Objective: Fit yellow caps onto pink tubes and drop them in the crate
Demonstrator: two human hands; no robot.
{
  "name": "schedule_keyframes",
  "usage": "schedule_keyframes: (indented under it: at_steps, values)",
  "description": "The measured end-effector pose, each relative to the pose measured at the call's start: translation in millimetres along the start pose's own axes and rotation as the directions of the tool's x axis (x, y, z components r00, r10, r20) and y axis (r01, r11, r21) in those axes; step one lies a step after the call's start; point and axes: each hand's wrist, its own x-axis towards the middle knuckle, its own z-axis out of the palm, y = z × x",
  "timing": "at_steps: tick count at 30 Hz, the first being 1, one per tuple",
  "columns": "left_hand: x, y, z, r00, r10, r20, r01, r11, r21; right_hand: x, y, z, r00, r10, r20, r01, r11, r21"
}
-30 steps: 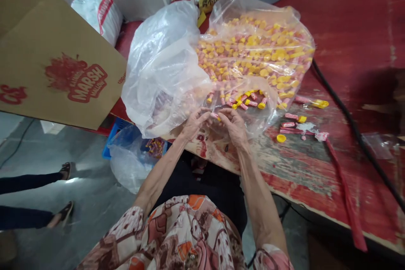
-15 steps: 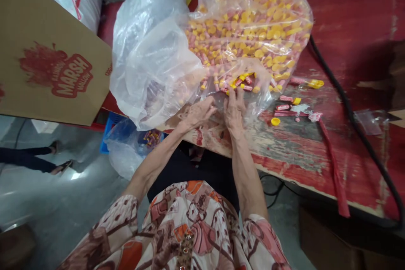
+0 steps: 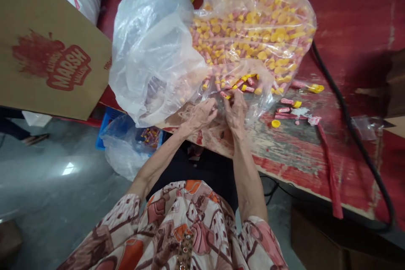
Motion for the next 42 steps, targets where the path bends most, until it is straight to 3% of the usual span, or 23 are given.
schedule_keyframes:
  at_steps: [5, 8, 11, 15, 22, 27, 31, 34, 37, 40, 42]
  values:
    - [-6, 1, 2.6, 0.988, -0.01, -0.156, 0.001, 0.998, -0.058, -3, -9, -3, 0.999, -0.041, 0.027, 0.04, 0.998, 0.044]
    - [-10, -5, 8.5, 0.985, -0.069, -0.159, 0.039, 0.982, -0.184, -4, -13, -3, 0.998, -0.063, 0.013, 0.062, 0.996, 0.065]
    - [-11, -8, 5.3, 0.986, -0.086, -0.142, 0.049, 0.968, -0.245, -4, -14, -2, 0.998, -0.035, -0.051, 0.039, 0.997, 0.072]
    - [-16, -5, 0.7, 0.978, -0.034, -0.208, -0.013, 0.976, -0.218, -2, -10, -2, 0.984, 0.005, -0.177, 0.006, 0.998, 0.059]
    - [-20, 1, 11.7, 0.996, 0.056, -0.068, -0.062, 0.995, -0.083, -3, -4, -6, 0.934, -0.121, -0.335, 0.099, 0.992, -0.082]
    - [-23, 8, 12.5, 0.988, 0.033, -0.153, -0.052, 0.991, -0.12, -6, 4, -4, 0.965, -0.134, -0.224, 0.107, 0.986, -0.128]
    - [-26, 6, 13.4, 0.989, -0.05, -0.142, 0.008, 0.959, -0.285, -8, 9, -4, 0.973, -0.177, -0.145, 0.158, 0.978, -0.137]
    - [-30, 0, 5.4, 0.966, -0.141, -0.215, 0.05, 0.925, -0.377, -8, 8, -6, 0.962, -0.212, -0.171, 0.186, 0.97, -0.158]
    - [-38, -7, -1.4, 0.936, -0.191, -0.297, 0.082, 0.936, -0.343, -9, 4, -5, 0.965, -0.195, -0.174, 0.168, 0.973, -0.16]
    - [-47, -18, -2.1, 0.934, -0.219, -0.283, 0.119, 0.936, -0.332, -11, 1, -2, 0.985, -0.147, -0.095, 0.134, 0.983, -0.123]
    - [-51, -31, -6.0, 0.912, -0.298, -0.282, 0.183, 0.911, -0.371, -13, 0, 1, 0.991, -0.134, -0.03, 0.129, 0.984, -0.119]
